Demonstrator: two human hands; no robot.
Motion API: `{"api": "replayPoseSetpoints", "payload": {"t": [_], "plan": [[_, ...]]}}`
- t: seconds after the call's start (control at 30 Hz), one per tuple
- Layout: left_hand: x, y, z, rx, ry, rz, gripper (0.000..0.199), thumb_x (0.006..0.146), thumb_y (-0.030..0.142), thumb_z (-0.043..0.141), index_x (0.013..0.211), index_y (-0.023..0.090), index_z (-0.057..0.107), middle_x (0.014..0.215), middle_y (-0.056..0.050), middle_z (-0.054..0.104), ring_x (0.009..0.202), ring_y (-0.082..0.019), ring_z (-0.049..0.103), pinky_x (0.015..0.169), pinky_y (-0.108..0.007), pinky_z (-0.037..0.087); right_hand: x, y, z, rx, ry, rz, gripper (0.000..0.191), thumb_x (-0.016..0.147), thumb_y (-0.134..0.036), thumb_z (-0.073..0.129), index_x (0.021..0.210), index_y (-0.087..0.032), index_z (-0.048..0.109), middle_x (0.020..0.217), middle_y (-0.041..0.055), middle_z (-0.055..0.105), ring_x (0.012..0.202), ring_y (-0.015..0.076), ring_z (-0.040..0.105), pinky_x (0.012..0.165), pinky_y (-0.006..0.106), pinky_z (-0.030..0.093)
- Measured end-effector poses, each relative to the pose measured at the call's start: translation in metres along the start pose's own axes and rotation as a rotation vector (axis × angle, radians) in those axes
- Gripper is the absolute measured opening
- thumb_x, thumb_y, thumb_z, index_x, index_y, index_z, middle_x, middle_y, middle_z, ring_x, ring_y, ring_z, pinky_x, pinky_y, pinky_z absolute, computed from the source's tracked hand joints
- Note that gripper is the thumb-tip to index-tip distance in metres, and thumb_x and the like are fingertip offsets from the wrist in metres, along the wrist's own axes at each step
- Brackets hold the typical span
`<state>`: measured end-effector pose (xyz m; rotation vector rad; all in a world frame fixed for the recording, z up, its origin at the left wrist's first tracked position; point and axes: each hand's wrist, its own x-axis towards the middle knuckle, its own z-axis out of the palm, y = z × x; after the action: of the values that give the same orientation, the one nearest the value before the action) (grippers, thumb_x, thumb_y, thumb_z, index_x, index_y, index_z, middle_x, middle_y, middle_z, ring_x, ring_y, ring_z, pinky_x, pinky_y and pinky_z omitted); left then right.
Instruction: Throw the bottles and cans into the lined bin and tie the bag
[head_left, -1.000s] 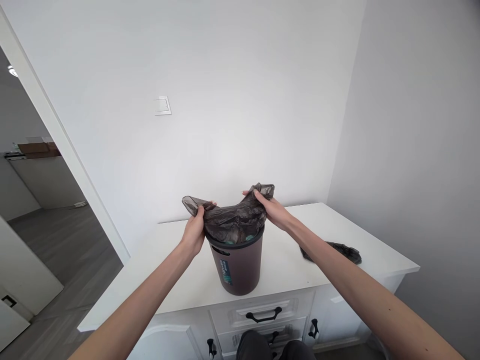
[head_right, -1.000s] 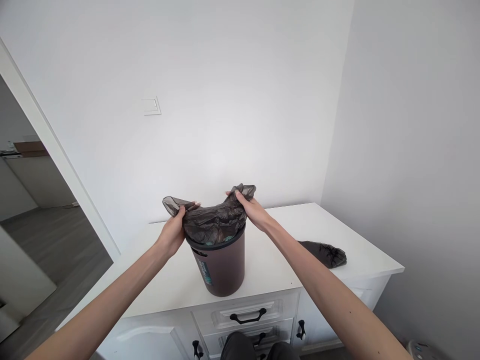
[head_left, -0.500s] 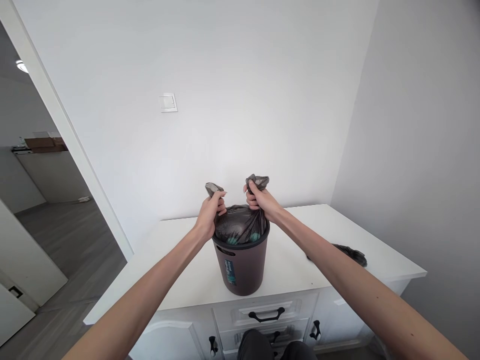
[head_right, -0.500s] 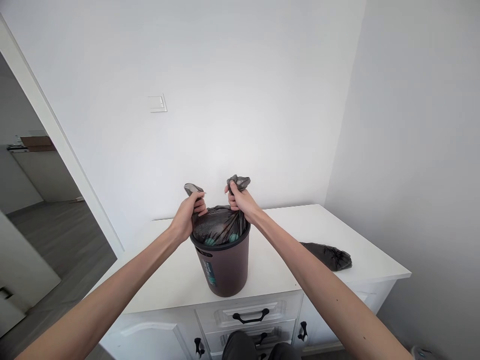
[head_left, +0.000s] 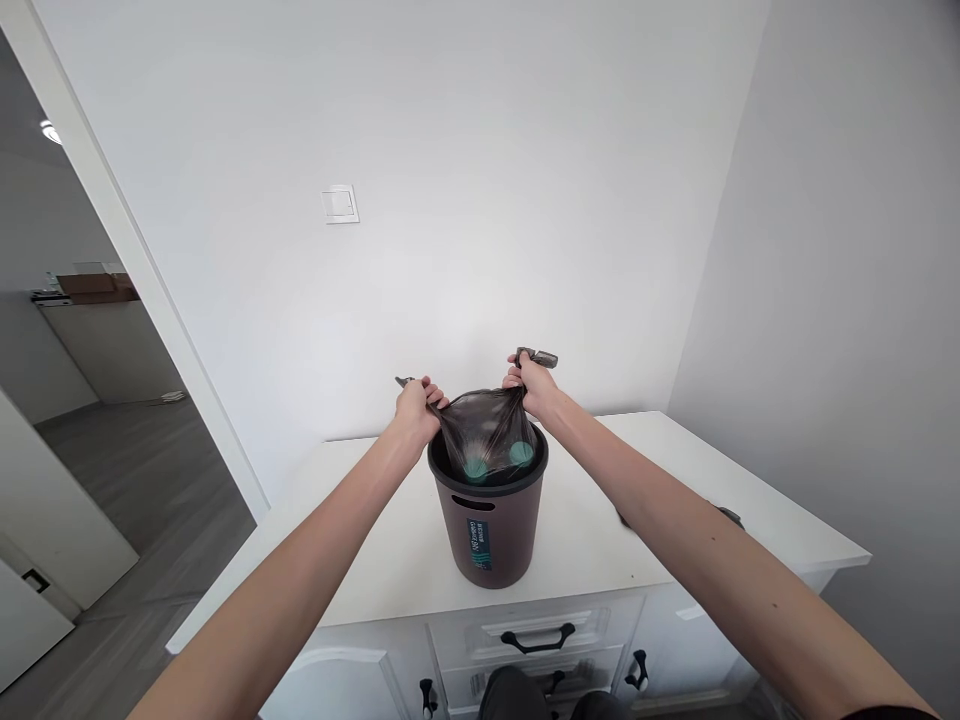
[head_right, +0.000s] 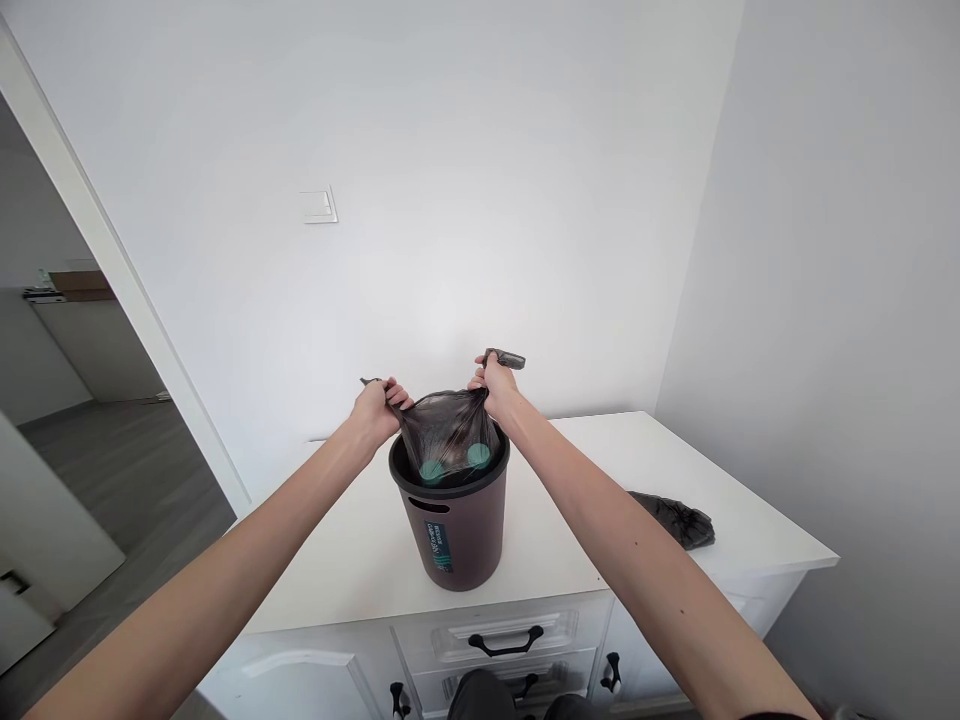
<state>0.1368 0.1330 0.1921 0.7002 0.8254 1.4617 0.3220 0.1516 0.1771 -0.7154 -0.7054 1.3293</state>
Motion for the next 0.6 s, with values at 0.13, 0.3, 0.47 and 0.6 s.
{"api": "replayPoseSetpoints", "payload": {"t": [0.13, 0.3, 0.47, 0.6], "plan": [[-0.007, 0.009, 0.02, -0.023, -0.097, 0.027, 0.026, 0.104, 0.014, 0.044, 0.079, 0.018, 0.049, 0.058, 0.009, 0.034, 0.041, -0.004, 0.032, 0.042, -0.018, 0.031, -0.003, -0.016, 0.013, 0.018, -0.075, -0.005, 0.037, 0.108, -0.048, 0.043, 0.08, -0.024, 0.046, 0.054, -0.0127, 0.02, 0.041, 0.0057, 0.018, 0.036, 0.014, 0.025], [-0.028, 0.029, 0.036, 0.007, -0.218, 0.098, 0.029, 0.106, 0.018, 0.044, 0.077, 0.019, 0.047, 0.055, 0.011, 0.026, 0.039, -0.004, 0.025, 0.039, -0.017, 0.026, -0.021, -0.049, 0.026, -0.112, -0.295, -0.15, 0.036, 0.101, -0.054, 0.057, 0.083, -0.023, 0.052, 0.055, -0.0121, 0.021, 0.043, 0.0057, 0.017, 0.037, 0.015, 0.021], [-0.05, 0.046, 0.04, 0.135, -0.325, 0.171, 0.027, 0.103, 0.028, 0.055, 0.078, 0.019, 0.051, 0.057, 0.011, 0.025, 0.04, -0.005, 0.022, 0.038, -0.018, 0.022, -0.047, -0.075, 0.031, -0.335, -0.386, -0.276, 0.042, 0.096, -0.064, 0.059, 0.086, -0.024, 0.056, 0.057, -0.0108, 0.024, 0.044, 0.0064, 0.018, 0.039, 0.017, 0.019], [-0.072, 0.051, 0.041, 0.356, -0.36, 0.346, 0.027, 0.095, 0.03, 0.066, 0.075, 0.019, 0.053, 0.057, 0.01, 0.026, 0.043, -0.006, 0.021, 0.039, -0.02, 0.018, -0.072, -0.083, 0.03, -0.511, -0.383, -0.363, 0.046, 0.095, -0.067, 0.057, 0.082, -0.022, 0.058, 0.058, -0.0088, 0.028, 0.046, 0.0077, 0.022, 0.042, 0.02, 0.021]]}}
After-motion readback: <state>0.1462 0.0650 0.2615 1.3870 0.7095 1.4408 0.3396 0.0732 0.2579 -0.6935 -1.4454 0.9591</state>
